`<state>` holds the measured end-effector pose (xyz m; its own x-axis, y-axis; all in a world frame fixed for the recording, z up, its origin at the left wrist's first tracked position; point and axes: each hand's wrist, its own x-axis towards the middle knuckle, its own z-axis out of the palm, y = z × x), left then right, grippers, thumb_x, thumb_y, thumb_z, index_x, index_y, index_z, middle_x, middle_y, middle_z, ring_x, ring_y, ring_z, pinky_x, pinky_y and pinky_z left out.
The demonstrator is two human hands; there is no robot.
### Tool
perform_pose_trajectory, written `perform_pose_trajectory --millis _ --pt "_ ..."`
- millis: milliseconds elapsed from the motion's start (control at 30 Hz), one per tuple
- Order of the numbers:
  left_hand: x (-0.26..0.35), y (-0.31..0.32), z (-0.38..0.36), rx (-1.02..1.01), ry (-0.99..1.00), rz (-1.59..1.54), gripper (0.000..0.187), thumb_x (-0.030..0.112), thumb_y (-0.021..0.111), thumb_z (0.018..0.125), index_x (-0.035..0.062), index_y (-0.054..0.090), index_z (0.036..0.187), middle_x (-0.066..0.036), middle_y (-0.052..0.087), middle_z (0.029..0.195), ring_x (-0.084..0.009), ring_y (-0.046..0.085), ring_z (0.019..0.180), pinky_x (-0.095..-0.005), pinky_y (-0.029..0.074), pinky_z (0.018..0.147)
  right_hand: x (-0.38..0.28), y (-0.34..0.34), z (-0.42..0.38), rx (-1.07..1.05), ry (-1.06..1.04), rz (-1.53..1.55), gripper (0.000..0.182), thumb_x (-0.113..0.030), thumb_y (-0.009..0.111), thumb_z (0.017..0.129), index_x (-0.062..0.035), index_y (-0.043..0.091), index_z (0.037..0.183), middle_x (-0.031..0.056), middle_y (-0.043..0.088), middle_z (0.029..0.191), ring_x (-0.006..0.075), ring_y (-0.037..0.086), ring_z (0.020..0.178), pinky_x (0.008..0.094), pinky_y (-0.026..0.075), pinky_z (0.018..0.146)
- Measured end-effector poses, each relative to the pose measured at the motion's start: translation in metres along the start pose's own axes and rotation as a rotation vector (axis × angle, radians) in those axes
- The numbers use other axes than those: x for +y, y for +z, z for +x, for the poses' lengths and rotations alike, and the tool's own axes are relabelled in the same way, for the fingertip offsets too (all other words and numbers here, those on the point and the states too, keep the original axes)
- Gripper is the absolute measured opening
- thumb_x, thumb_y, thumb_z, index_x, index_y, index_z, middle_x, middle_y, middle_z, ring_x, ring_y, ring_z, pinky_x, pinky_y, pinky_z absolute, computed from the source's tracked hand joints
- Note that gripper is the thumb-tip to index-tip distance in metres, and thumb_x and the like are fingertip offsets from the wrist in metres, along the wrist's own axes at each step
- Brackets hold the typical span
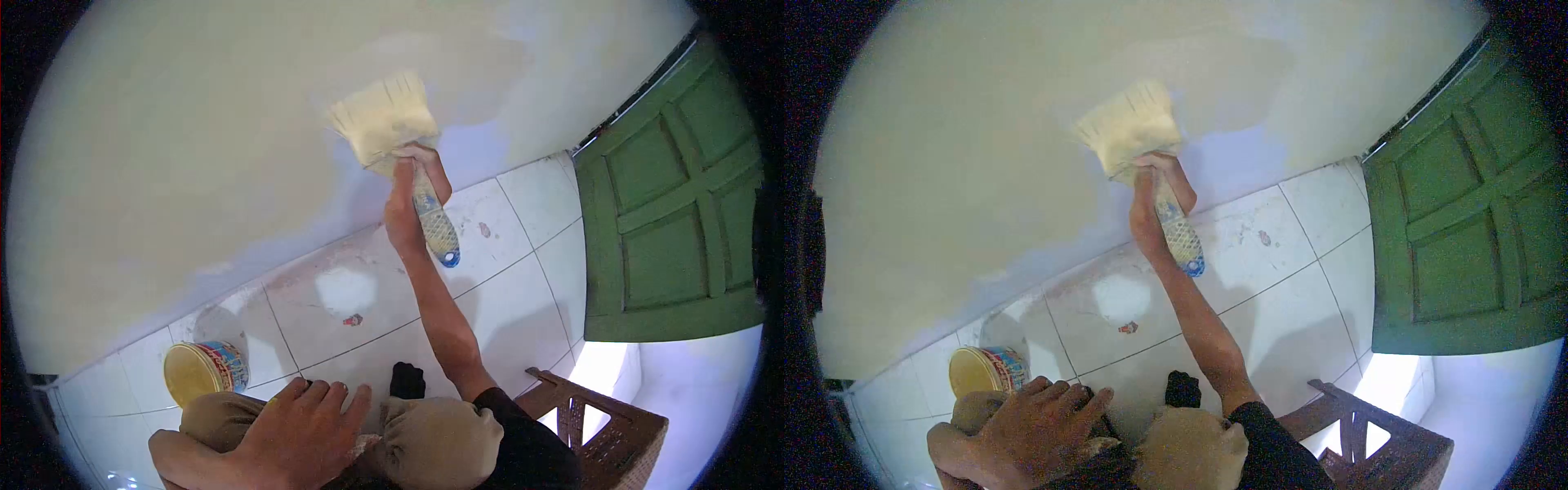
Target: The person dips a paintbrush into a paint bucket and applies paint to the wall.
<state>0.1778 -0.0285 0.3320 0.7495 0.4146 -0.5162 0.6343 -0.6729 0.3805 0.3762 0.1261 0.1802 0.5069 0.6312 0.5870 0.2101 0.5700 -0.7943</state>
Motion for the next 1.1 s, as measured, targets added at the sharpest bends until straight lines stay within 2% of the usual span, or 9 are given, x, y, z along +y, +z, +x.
perform_pose_trajectory --millis 333,400,600,700,833,900,967,1033,1100 --pt "0.002 0.005 -0.003 0.046 0.031 0.011 0.051 0.024 0.059 0.089 -0.0015 0.045 0.131 -0.019 0.057 0.115 -0.0319 0.055 0.109 -0.0422 0.041 0.097 0.048 -0.012 -0.039 -0.097 -0.101 -0.098 0.009 -0.004 0.052 0.094 -0.0006 0.059 0.097 0.0079 0.061 0.092 0.0122 0.054 0.081 0.0260 0.045 0.073" --pt "0.005 0.002 -0.003 0.039 0.014 0.000 0.051 0.024 0.059 0.089 -0.0015 0.045 0.131 -0.019 0.058 0.115 -0.0318 0.055 0.109 -0.0421 0.041 0.097 0.052 -0.016 -0.049 0.045 0.056 -0.211 0.010 -0.004 0.051 0.093 0.0002 0.060 0.098 0.0085 0.062 0.090 0.0123 0.054 0.081 0.0265 0.046 0.073" --pt "0.007 0.007 -0.006 0.103 0.018 0.036 0.050 0.023 0.059 0.088 -0.0015 0.046 0.130 -0.020 0.058 0.116 -0.0312 0.055 0.112 -0.0415 0.043 0.097 -0.033 -0.022 -0.036 -0.028 0.186 -0.138 0.011 -0.001 0.050 0.092 0.0024 0.059 0.097 0.0088 0.062 0.089 0.0135 0.055 0.081 0.0265 0.046 0.074" --pt "0.010 0.003 -0.004 0.064 0.000 0.007 0.051 0.021 0.061 0.086 -0.0016 0.047 0.129 -0.019 0.058 0.116 -0.0311 0.056 0.112 -0.0412 0.043 0.096 -0.076 -0.016 -0.018 -0.076 -0.111 -0.190 0.010 0.000 0.051 0.092 0.0002 0.059 0.099 0.0090 0.062 0.090 0.0150 0.057 0.081 0.0281 0.047 0.072" --pt "0.010 0.004 -0.007 0.057 -0.001 -0.006 0.052 0.019 0.063 0.084 -0.0019 0.046 0.129 -0.018 0.059 0.114 -0.0309 0.056 0.111 -0.0408 0.043 0.097 -0.085 0.013 0.008 -0.076 -0.079 -0.014 0.010 0.000 0.051 0.092 0.0003 0.059 0.099 0.0094 0.062 0.089 0.0156 0.057 0.080 0.0283 0.047 0.072" --pt "0.007 0.005 -0.008 0.069 -0.001 -0.009 0.053 0.019 0.063 0.083 -0.0019 0.046 0.129 -0.018 0.059 0.113 -0.0308 0.056 0.111 -0.0406 0.043 0.097 -0.074 0.029 0.021 -0.084 -0.266 0.035 0.010 0.000 0.053 0.091 0.0005 0.060 0.098 0.0089 0.062 0.088 0.0158 0.058 0.080 0.0285 0.047 0.073" --pt "0.002 0.010 -0.008 0.079 0.001 -0.015 0.053 0.018 0.063 0.083 -0.0019 0.046 0.129 -0.018 0.059 0.112 -0.0307 0.056 0.111 -0.0404 0.043 0.097 -0.050 0.032 0.020 -0.063 -0.241 0.036 0.010 -0.001 0.051 0.091 0.0005 0.060 0.095 0.0075 0.061 0.089 0.0146 0.055 0.080 0.0273 0.046 0.073" --pt "-0.009 0.017 -0.007 0.252 0.153 0.155 0.050 0.032 0.064 0.085 -0.0037 0.055 0.118 -0.011 0.063 0.087 -0.0231 0.064 0.082 -0.0354 0.049 0.076 -0.018 0.033 0.005 0.019 -0.182 -0.016 0.010 -0.003 0.050 0.092 -0.0002 0.059 0.093 0.0061 0.060 0.089 0.0126 0.053 0.080 0.0264 0.044 0.073" --pt "-0.004 0.010 -0.008 0.163 0.090 0.086 0.050 0.026 0.064 0.085 -0.0027 0.051 0.124 -0.014 0.061 0.100 -0.0267 0.060 0.096 -0.0378 0.046 0.086 -0.007 0.030 -0.003 -0.037 -0.178 -0.007 0.009 -0.002 0.051 0.093 -0.0009 0.059 0.095 0.0061 0.060 0.089 0.0124 0.053 0.079 0.0262 0.044 0.072"
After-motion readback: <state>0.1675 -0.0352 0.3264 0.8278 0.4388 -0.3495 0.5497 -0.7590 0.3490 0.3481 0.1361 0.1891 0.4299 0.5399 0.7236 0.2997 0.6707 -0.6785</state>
